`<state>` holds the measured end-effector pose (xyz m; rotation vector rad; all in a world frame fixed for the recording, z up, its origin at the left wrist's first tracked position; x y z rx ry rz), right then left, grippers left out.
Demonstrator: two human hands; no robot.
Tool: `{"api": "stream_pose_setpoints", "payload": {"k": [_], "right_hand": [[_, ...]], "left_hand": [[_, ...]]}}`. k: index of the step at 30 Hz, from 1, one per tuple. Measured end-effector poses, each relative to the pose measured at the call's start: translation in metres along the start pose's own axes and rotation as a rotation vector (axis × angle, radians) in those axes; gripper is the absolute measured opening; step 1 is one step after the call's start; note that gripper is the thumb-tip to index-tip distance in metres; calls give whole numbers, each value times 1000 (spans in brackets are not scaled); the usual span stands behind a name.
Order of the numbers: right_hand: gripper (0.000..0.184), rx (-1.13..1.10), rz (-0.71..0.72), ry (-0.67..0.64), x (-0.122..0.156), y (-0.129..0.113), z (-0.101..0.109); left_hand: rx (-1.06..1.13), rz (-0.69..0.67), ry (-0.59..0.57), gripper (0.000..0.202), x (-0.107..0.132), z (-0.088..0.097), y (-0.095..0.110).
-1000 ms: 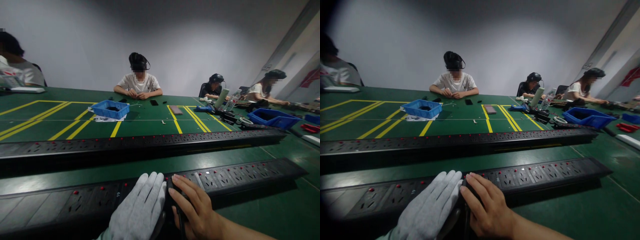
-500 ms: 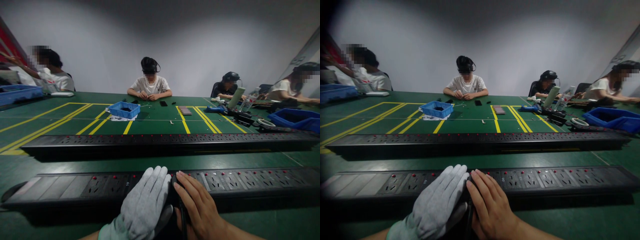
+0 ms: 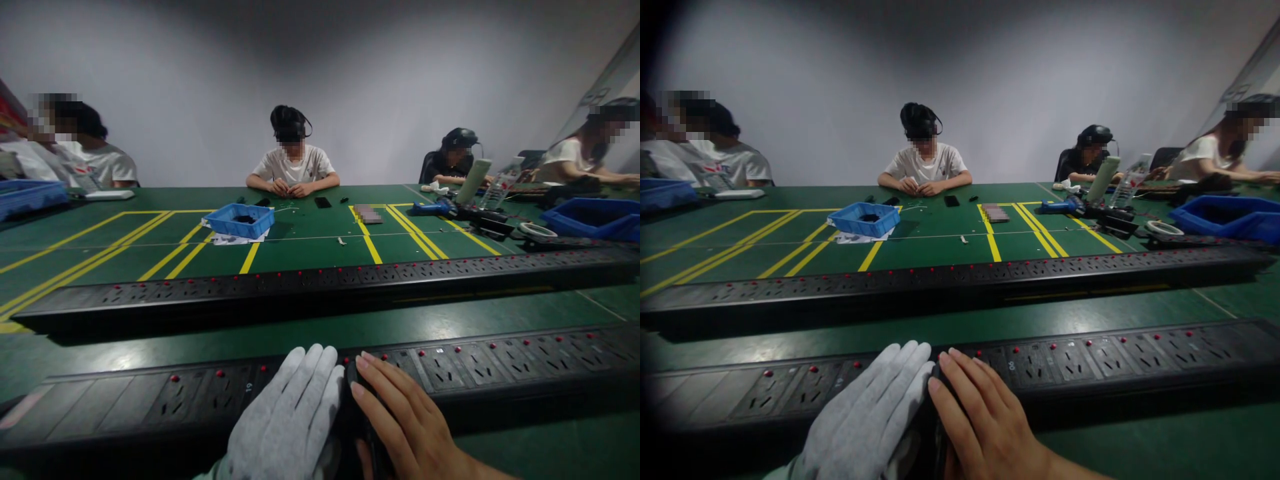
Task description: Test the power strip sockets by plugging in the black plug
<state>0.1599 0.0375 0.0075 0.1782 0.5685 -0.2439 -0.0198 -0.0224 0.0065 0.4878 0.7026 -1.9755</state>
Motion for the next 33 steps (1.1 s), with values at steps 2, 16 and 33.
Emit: {"api": "stream_pose_setpoints", "payload": {"k": [2,16,33], "right_hand": [[45,1,11,-7,1,0,0],[38,-1,-14,3,-3,1,6],[44,-12,-28,36,0,-1,4]], "left_hand": [[7,-11,0,37,2,-3,0],[22,27,-17,39,5,-7,2],[18,28,-26,38,5,-6,2]]}}
Point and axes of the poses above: each hand's wrist, its own x-axis away from the middle knuckle, its own z-axis out of the back of the hand, y = z × x, the point moved 2 cm from there along -x, towards the middle knuckle, and after that the axes turned 11 degrees about -y, right-handed, at the moved point
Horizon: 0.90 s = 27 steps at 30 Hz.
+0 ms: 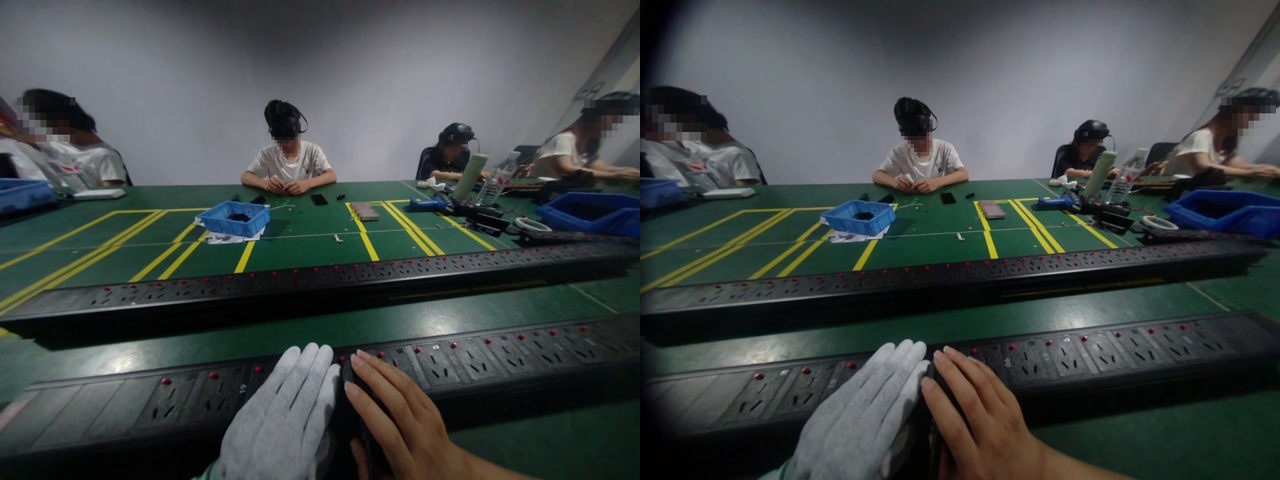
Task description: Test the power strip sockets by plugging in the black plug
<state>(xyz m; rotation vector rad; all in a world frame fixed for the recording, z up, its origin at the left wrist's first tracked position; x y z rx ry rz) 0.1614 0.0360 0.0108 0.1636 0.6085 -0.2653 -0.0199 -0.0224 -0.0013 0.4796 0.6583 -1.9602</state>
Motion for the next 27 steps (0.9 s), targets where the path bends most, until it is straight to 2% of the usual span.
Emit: {"api": "stream_pose_setpoints", "payload": {"k": [27], "right_hand": [[44,2,-4,-6,-2,0,0]], "left_hand": [[-3,-13,-12,40,1,-2,0]]}}
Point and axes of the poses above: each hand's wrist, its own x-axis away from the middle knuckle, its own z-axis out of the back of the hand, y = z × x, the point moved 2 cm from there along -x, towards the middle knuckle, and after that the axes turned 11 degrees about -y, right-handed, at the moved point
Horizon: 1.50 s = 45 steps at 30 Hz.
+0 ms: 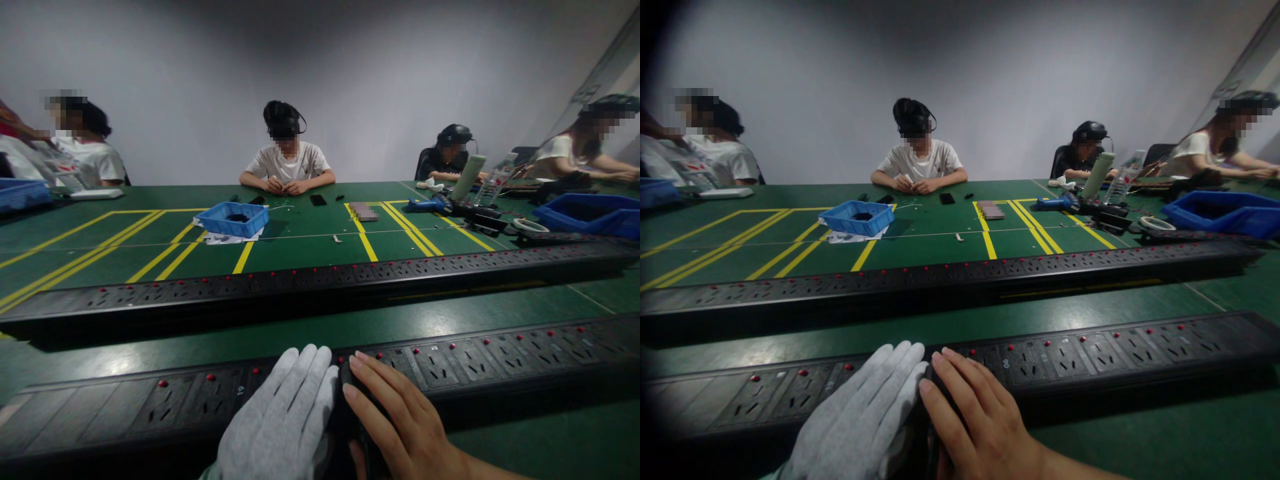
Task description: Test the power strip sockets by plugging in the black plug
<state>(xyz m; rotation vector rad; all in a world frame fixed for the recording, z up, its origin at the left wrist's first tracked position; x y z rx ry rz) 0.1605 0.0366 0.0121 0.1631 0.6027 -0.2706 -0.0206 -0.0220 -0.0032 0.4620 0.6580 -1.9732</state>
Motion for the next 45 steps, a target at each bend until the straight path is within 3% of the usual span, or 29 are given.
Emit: {"api": "stream_pose_setpoints", "payload": {"k": [45], "right_hand": [[42,4,35,-25,3,1,-4]], "left_hand": [[22,11,22,39,2,-5,0]]}}
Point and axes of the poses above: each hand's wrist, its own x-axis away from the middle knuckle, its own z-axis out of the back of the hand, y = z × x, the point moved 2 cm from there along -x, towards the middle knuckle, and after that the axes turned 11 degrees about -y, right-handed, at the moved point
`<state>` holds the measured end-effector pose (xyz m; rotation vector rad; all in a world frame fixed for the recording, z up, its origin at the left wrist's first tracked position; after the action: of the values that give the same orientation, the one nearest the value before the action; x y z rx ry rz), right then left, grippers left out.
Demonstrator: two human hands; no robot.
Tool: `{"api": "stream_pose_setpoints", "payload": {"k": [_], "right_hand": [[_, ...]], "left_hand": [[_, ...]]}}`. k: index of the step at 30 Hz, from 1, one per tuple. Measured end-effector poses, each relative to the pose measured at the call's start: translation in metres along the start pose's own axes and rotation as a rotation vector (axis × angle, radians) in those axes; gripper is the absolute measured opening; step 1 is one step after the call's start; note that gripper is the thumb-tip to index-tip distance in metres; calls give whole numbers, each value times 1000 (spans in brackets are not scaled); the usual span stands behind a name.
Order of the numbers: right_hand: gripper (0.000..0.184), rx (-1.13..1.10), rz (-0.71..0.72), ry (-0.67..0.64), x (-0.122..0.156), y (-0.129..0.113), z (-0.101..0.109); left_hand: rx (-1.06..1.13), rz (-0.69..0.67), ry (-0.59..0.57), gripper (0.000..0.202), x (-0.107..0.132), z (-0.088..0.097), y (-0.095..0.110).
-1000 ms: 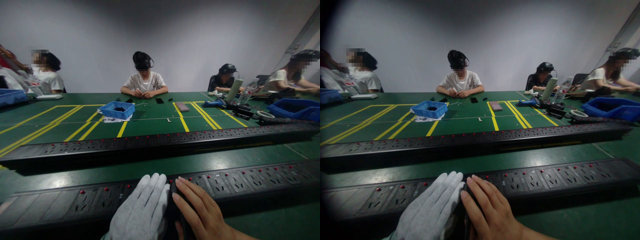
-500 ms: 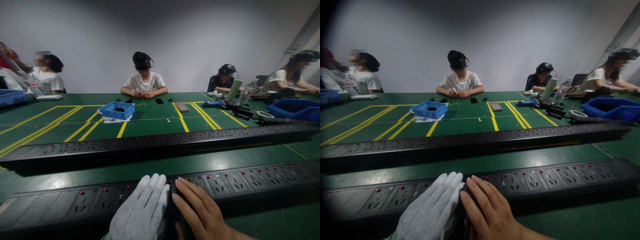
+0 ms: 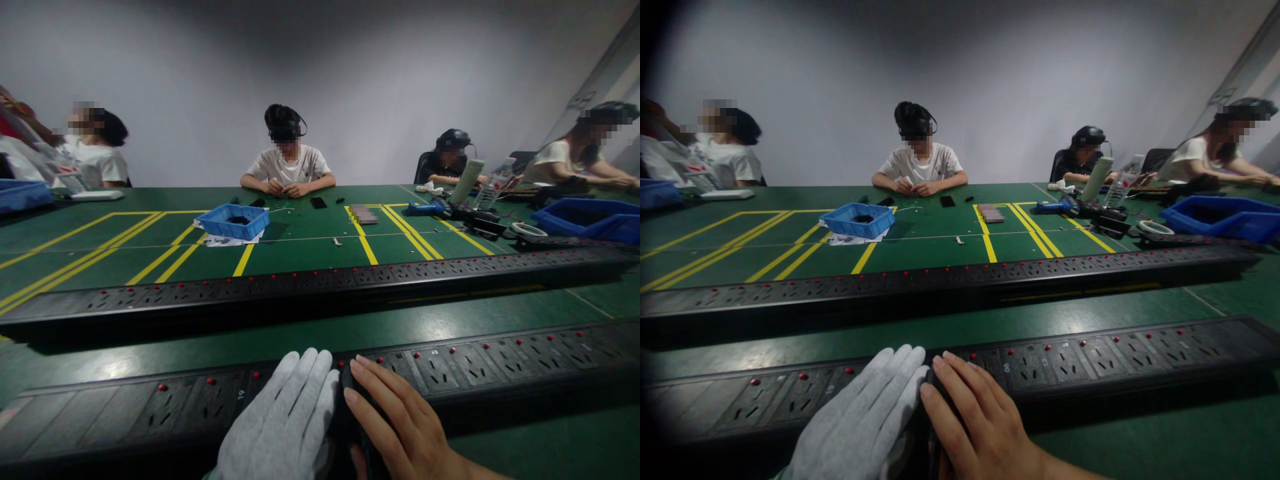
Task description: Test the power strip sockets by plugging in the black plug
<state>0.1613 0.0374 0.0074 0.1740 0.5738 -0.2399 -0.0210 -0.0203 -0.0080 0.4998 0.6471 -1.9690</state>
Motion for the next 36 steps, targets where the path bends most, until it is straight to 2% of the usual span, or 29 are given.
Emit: {"api": "stream_pose_setpoints", "payload": {"k": [26,36], "right_hand": [[42,4,-28,20,-1,0,3],[43,-3,-30,20,-1,0,1]], "left_hand": [[-6,-7,-33,38,1,-1,0],[-17,0,10,34,-5,10,0]]}}
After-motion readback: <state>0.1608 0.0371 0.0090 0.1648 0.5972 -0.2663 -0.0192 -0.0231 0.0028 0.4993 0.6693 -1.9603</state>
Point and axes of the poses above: each hand's wrist, its own x-axis away from the middle knuckle, its own z-axis out of the back of the hand, y = z × x, the point moved 2 cm from there along -x, towards the middle knuckle, and after that the axes turned 11 degrees about -y, right-handed, at the moved point
